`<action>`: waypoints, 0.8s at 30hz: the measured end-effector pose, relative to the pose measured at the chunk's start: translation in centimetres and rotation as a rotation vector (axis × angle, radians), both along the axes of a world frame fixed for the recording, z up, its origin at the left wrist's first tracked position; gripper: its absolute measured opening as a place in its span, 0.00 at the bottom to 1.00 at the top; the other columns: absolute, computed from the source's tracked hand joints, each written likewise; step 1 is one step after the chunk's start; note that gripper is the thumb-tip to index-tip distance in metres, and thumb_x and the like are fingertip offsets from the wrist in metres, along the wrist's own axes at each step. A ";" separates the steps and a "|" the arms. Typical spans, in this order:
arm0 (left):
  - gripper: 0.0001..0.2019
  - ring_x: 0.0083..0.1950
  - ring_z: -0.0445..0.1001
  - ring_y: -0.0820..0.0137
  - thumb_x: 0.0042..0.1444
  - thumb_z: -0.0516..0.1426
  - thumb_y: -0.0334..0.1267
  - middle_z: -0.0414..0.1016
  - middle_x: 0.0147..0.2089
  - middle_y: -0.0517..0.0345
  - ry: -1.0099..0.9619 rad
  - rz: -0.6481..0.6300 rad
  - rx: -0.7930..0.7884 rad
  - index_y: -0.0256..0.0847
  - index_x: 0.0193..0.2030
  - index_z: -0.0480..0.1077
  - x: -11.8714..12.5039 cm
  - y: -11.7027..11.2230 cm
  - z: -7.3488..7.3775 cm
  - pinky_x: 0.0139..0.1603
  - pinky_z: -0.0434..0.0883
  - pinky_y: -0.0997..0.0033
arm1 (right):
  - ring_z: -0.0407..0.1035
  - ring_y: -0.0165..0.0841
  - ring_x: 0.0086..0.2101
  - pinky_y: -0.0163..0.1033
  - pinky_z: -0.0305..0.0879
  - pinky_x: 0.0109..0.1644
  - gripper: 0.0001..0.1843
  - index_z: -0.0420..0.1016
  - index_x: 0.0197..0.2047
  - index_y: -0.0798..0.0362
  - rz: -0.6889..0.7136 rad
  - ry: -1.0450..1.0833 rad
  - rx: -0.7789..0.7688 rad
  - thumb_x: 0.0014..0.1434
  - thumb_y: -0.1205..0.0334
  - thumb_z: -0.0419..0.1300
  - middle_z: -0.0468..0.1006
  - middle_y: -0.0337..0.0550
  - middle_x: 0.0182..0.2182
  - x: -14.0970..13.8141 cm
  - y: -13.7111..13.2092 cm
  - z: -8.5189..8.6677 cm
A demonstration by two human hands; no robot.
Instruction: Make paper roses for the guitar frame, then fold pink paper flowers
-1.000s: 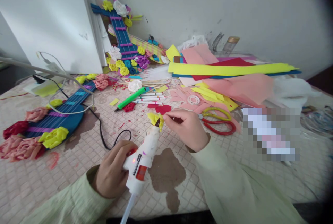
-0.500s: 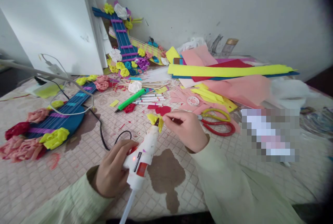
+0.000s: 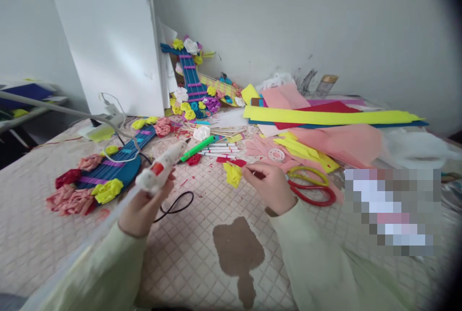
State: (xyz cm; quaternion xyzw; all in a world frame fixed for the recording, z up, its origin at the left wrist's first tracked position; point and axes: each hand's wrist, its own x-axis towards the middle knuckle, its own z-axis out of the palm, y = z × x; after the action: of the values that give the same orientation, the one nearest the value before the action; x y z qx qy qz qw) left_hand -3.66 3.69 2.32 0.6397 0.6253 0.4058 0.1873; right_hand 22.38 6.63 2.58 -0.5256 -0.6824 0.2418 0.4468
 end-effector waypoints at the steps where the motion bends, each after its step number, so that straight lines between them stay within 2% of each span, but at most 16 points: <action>1: 0.20 0.35 0.71 0.65 0.48 0.51 0.48 0.73 0.36 0.48 0.027 0.043 -0.083 0.32 0.38 0.68 -0.7 1.3 0.2 0.32 0.69 0.70 | 0.68 0.31 0.25 0.33 0.63 0.28 0.09 0.76 0.27 0.56 0.001 0.000 0.004 0.50 0.63 0.56 0.76 0.42 0.24 0.0 0.0 0.0; 4: 0.24 0.34 0.71 0.67 0.50 0.46 0.52 0.73 0.34 0.52 0.212 0.189 -0.186 0.33 0.43 0.67 -2.5 5.3 0.1 0.32 0.68 0.72 | 0.68 0.32 0.27 0.35 0.64 0.30 0.09 0.76 0.27 0.56 0.014 0.006 0.013 0.50 0.63 0.55 0.77 0.42 0.25 -0.1 0.0 0.0; 6: 0.23 0.35 0.71 0.63 0.50 0.45 0.51 0.73 0.32 0.50 0.274 0.261 -0.212 0.32 0.40 0.68 -3.3 7.7 -0.5 0.31 0.67 0.69 | 0.69 0.32 0.27 0.35 0.64 0.31 0.10 0.76 0.25 0.56 0.020 0.003 0.019 0.50 0.63 0.55 0.77 0.42 0.25 -0.2 -0.1 0.1; 10: 0.20 0.38 0.71 0.55 0.50 0.47 0.48 0.72 0.33 0.41 0.401 0.328 -0.273 0.30 0.35 0.68 -4.4 10.1 -1.9 0.32 0.65 0.65 | 0.68 0.32 0.27 0.34 0.64 0.30 0.11 0.76 0.25 0.56 0.036 -0.001 0.023 0.51 0.63 0.54 0.76 0.42 0.24 -0.1 -0.1 0.3; 15: 0.22 0.37 0.72 0.53 0.50 0.46 0.49 0.72 0.33 0.34 0.503 0.333 -0.307 0.28 0.32 0.67 -5.3 10.3 -2.7 0.30 0.64 0.66 | 0.69 0.33 0.29 0.34 0.64 0.32 0.10 0.76 0.26 0.56 0.054 -0.010 0.027 0.51 0.63 0.54 0.76 0.42 0.25 0.0 0.0 0.3; 20: 0.23 0.34 0.72 0.56 0.48 0.46 0.53 0.72 0.30 0.40 0.609 0.307 -0.289 0.31 0.28 0.67 -5.9 9.6 -2.5 0.29 0.64 0.67 | 0.68 0.32 0.26 0.34 0.64 0.30 0.10 0.76 0.25 0.55 0.057 -0.008 0.023 0.51 0.63 0.54 0.76 0.42 0.24 -0.1 0.0 0.1; 24: 0.20 0.34 0.71 0.60 0.48 0.46 0.51 0.70 0.30 0.45 0.682 0.257 -0.250 0.33 0.29 0.67 -6.3 8.4 -2.4 0.32 0.64 0.68 | 0.68 0.32 0.26 0.34 0.64 0.30 0.11 0.76 0.24 0.55 0.064 -0.025 0.031 0.51 0.63 0.54 0.76 0.41 0.23 -0.2 -0.1 0.2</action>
State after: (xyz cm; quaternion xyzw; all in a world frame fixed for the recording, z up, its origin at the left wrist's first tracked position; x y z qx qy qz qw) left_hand -9.93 12.12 -0.03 0.6264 0.7716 0.1106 -0.0071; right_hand 22.19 6.51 2.74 -0.4996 -0.7080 0.2387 0.4384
